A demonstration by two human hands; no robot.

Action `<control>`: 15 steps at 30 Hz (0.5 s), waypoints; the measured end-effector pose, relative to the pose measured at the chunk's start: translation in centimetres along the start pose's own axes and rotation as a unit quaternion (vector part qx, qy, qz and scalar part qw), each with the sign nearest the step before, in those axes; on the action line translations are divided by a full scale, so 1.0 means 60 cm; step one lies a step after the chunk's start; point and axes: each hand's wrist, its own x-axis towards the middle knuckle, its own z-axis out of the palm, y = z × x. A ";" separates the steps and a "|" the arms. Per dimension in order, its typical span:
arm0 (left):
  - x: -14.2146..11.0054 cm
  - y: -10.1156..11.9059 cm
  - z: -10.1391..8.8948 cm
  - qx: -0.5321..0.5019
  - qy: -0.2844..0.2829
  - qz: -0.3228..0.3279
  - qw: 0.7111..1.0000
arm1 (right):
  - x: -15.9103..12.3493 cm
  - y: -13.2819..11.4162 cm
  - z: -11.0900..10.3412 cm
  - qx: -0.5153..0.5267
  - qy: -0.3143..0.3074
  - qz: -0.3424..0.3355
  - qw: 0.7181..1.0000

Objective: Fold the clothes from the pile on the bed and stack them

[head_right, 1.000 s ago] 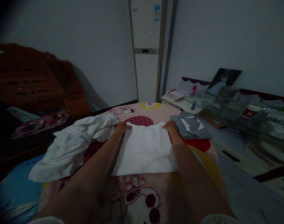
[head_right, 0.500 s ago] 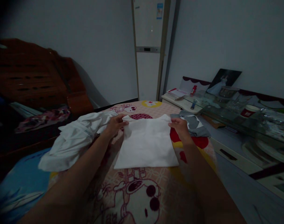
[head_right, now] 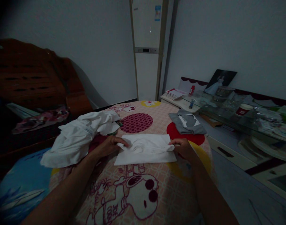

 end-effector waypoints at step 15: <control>0.006 0.039 -0.031 0.018 -0.037 0.076 0.996 | 0.026 -0.004 -0.002 0.002 0.057 -0.080 0.995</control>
